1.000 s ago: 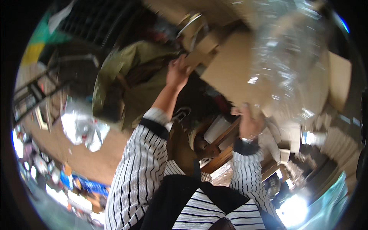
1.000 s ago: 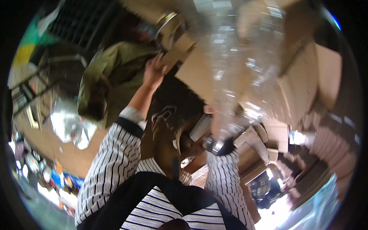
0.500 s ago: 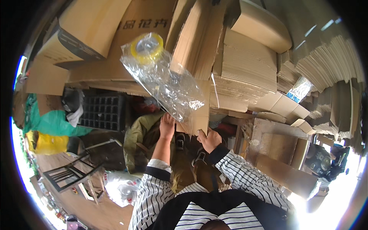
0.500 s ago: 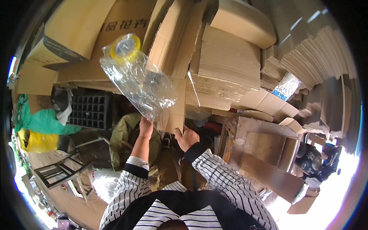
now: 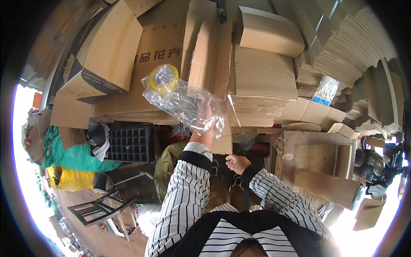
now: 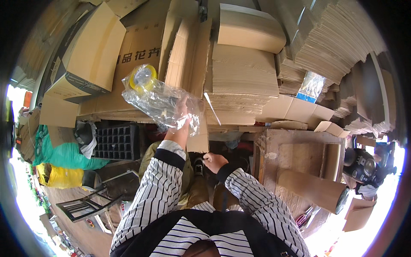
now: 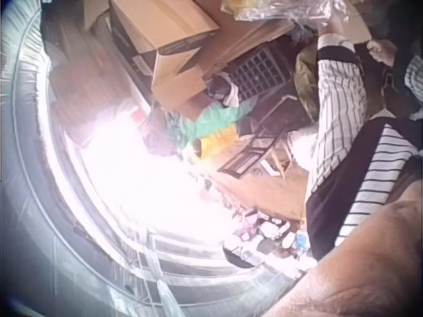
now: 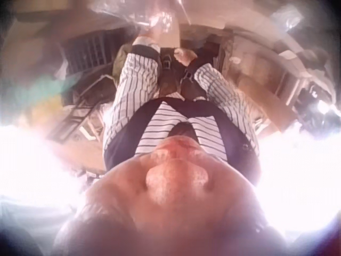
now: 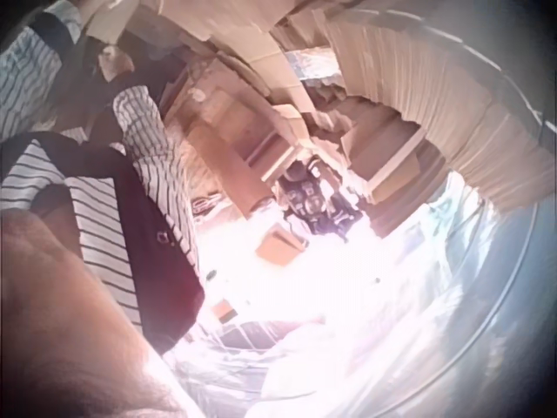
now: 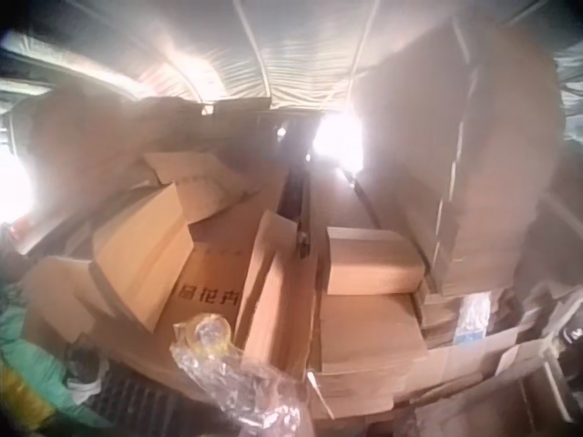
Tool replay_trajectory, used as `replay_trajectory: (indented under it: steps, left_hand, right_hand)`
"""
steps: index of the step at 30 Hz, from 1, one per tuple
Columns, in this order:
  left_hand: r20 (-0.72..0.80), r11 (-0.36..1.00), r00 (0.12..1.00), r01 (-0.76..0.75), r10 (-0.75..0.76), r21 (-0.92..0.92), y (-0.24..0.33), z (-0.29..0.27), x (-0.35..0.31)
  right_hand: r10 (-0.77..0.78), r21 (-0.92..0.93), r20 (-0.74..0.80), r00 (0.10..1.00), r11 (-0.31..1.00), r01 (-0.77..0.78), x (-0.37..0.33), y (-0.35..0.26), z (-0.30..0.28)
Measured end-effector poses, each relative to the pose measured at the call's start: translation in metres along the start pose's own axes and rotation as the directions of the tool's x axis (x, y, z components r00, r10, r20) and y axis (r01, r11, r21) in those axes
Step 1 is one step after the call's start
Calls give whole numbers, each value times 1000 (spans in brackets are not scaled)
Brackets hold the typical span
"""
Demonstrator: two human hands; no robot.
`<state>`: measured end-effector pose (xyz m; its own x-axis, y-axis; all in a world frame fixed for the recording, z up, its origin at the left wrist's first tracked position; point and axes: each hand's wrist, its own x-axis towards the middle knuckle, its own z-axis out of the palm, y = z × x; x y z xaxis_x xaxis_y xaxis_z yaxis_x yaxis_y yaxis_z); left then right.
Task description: The person retrieves a bubble-wrapped item and a cardboard tube, then cuts a piece of cardboard with scissors. They wrap the cut cardboard around the tube and secure it with tape.
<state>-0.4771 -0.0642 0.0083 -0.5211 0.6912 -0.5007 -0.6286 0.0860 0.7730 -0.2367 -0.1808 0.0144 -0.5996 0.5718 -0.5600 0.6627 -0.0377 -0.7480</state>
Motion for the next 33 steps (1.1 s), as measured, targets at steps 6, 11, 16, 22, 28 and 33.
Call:
replay_trajectory:
  steps: [6,11,16,22,28,33]
  left_hand:
    - [116,853,992,22,45,-522,30,18,11]
    - [352,727,931,176,96,-664,78,-9,-1]
    - [323,761,917,32,236,-648,118,-23,-13]
    - [147,765,976,-30,162,-643,148,-34,-18]
    - [81,795,981,-93,176,-599,171,-60,-4]
    - [0,844,994,-91,108,-529,175,-55,0]
  right_hand:
    - [-61,278,-126,990,956,95,2,-29,-25]
    - [69,-105,-290,955,989,-104,39,-65,-42]
    - [219,-219,-212,953,939,-264,71,-70,-34]
    - [167,-218,-167,972,955,-202,86,-53,-23]
    - [-542,-617,-545,640,776,132,60,-132,-65]
    - [4,392,-252,968,915,98,187,-139,-73]
